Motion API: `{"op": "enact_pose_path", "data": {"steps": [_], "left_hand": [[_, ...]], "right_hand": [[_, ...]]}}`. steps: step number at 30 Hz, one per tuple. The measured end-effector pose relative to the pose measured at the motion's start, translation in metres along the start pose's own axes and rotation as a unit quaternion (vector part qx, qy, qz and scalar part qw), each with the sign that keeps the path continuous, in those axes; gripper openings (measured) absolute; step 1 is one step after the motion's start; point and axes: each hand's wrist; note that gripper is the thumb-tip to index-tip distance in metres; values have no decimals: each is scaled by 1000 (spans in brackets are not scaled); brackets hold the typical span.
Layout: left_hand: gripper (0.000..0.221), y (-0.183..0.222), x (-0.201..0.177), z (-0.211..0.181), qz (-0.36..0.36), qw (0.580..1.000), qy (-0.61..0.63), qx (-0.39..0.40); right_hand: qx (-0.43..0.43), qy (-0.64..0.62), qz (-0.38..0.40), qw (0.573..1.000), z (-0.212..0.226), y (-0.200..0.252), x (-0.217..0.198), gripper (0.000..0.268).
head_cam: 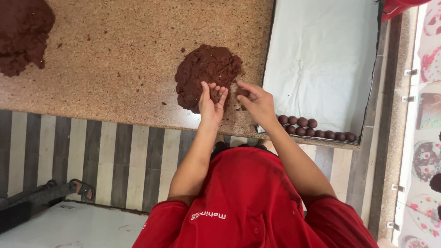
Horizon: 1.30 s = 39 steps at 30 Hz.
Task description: Rolling chocolate dough into uniform spheres and arranging them on a tray.
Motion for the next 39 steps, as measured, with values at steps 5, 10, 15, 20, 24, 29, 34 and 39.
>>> {"op": "enact_pose_path", "data": {"steps": [5, 10, 15, 20, 24, 29, 34, 39], "left_hand": [[32, -16, -11, 12, 22, 999, 38, -17], [20, -11, -13, -3, 21, 996, -69, 60], [20, -7, -28, -12, -30, 999, -23, 5], [27, -36, -74, 2, 5, 1000, 13, -12], [57, -28, -60, -1, -23, 999, 4, -38], [55, -29, -74, 8, -8, 998, -48, -33], [51, -9, -44, 29, 16, 991, -129, -1], [19, -55, -66, 64, 56, 988, -140, 44]], "right_hand": [[2, 53, 6, 999, 2, -12, 14, 30], [-5, 173, 60, 983, -14, -42, 5, 20], [32, 222, 29, 974, -35, -45, -5, 17], [-50, 474, 201, 856, -133, -17, 22, 18], [-202, 561, 161, 786, -187, -7, 39, 35], [57, 328, 174, 927, -114, -23, 17, 20], [197, 16, 83, 977, -24, -8, 27, 22], [-236, 263, 68, 933, -36, -1, 34, 7]]}}
Point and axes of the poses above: each hand's wrist, its own y-axis away from the middle knuckle, its own x-axis out of the palm, z = x × y, and after that the axes turned 7 degrees about -z, right-handed
